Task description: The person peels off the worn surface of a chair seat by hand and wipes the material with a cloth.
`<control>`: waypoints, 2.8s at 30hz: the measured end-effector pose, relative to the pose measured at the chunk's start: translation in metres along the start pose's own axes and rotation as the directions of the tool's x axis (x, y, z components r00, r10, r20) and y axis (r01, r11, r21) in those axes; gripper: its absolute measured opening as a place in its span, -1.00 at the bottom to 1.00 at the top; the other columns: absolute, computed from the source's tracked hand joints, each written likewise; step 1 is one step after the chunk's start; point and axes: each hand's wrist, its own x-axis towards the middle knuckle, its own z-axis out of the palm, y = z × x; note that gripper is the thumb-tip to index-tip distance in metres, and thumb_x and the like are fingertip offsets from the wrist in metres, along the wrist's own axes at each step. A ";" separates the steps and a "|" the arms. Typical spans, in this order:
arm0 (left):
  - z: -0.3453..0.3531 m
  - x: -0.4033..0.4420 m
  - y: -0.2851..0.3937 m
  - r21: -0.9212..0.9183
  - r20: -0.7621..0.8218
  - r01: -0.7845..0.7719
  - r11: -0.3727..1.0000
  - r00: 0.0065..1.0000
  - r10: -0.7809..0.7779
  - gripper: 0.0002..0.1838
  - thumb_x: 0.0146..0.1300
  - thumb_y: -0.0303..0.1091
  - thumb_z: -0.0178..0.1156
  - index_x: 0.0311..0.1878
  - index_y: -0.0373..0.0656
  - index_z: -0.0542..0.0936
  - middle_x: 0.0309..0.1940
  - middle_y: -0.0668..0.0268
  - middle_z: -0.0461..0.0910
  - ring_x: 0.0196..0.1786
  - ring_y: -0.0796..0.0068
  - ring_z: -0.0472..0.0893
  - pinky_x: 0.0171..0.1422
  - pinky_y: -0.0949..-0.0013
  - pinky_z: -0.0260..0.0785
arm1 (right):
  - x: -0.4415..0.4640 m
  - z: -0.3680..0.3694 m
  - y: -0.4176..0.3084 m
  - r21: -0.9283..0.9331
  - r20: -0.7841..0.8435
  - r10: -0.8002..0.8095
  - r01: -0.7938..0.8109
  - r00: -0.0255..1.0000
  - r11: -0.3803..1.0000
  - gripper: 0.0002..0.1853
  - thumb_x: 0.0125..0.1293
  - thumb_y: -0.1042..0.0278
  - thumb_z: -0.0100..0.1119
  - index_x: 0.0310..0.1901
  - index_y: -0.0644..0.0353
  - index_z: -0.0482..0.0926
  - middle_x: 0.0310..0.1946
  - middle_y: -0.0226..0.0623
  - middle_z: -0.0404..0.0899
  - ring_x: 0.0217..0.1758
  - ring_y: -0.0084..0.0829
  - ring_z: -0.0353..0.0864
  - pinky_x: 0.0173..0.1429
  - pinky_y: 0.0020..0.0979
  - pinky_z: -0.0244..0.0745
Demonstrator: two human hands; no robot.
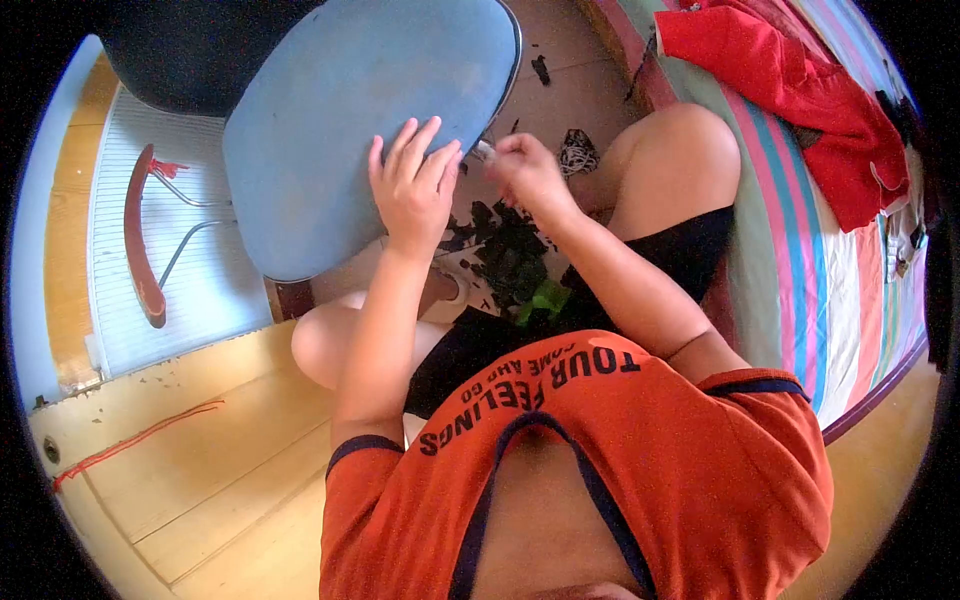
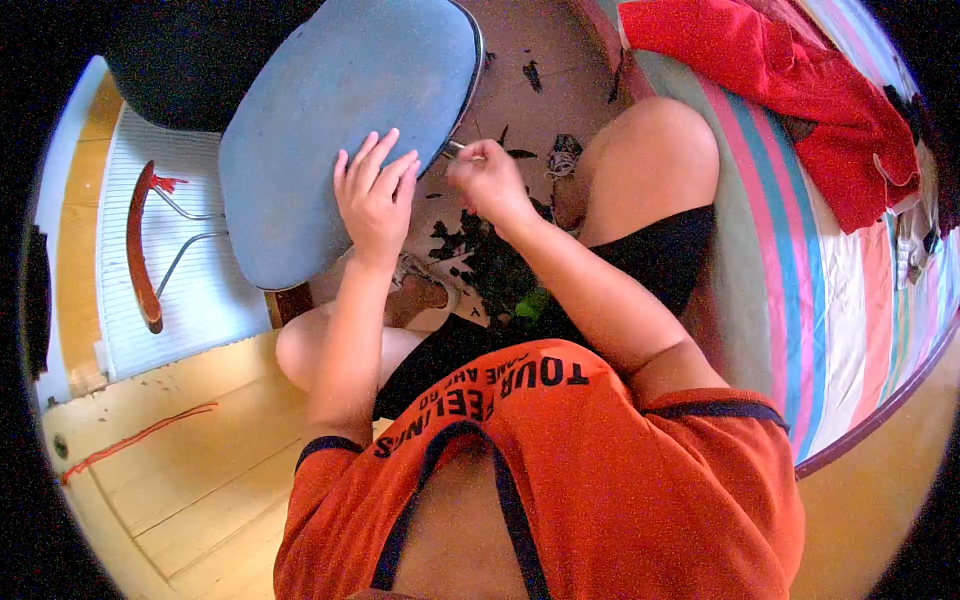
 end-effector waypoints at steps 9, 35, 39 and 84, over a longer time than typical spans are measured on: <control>-0.030 0.021 -0.017 -0.302 0.045 -0.156 0.940 0.983 0.177 -0.84 0.20 -0.35 0.18 -0.43 -0.21 0.61 -0.08 0.25 0.63 -0.01 0.23 0.59 0.12 0.20 0.40 | 0.031 0.010 0.011 0.031 0.057 -0.053 0.051 0.997 0.998 -0.68 0.37 0.12 0.05 -0.37 0.22 0.47 -0.59 -0.37 0.48 -0.63 -0.57 0.42 -0.57 -0.51 0.31; -0.092 -0.008 -0.088 -0.099 0.583 -0.084 0.992 0.803 0.126 -0.13 0.01 0.14 0.18 0.38 -0.03 0.22 0.44 0.17 0.06 0.47 0.18 0.07 0.50 -0.03 -0.22 | -0.092 0.056 0.036 -0.274 0.785 -0.060 0.431 0.617 0.860 -0.79 0.33 0.31 0.06 -0.38 0.29 0.42 -0.55 -0.04 0.42 -0.47 -0.24 0.50 -0.33 -0.29 0.42; -0.111 -0.034 -0.099 -0.147 0.588 -0.049 0.988 0.799 0.127 -0.16 0.00 0.11 0.19 0.34 -0.09 0.28 0.41 0.15 0.14 0.45 0.17 0.13 0.49 -0.02 -0.18 | -0.053 0.019 0.037 -0.462 0.816 0.047 0.602 0.576 0.651 -0.90 0.19 0.47 0.08 -0.26 0.27 0.50 -0.42 0.03 0.53 -0.31 0.06 0.56 -0.20 -0.08 0.48; 0.046 0.085 -0.223 -0.086 0.108 0.486 0.870 0.872 -0.476 -0.66 0.15 -0.26 0.13 0.00 -0.11 0.58 -0.01 0.21 0.52 0.06 0.13 0.49 0.23 0.11 0.26 | 0.275 0.202 -0.153 -0.662 0.741 -0.166 0.666 0.650 -0.345 -0.50 0.34 -0.11 -0.18 -0.23 0.23 0.52 -0.28 0.05 0.62 -0.17 -0.02 0.62 -0.12 -0.02 0.51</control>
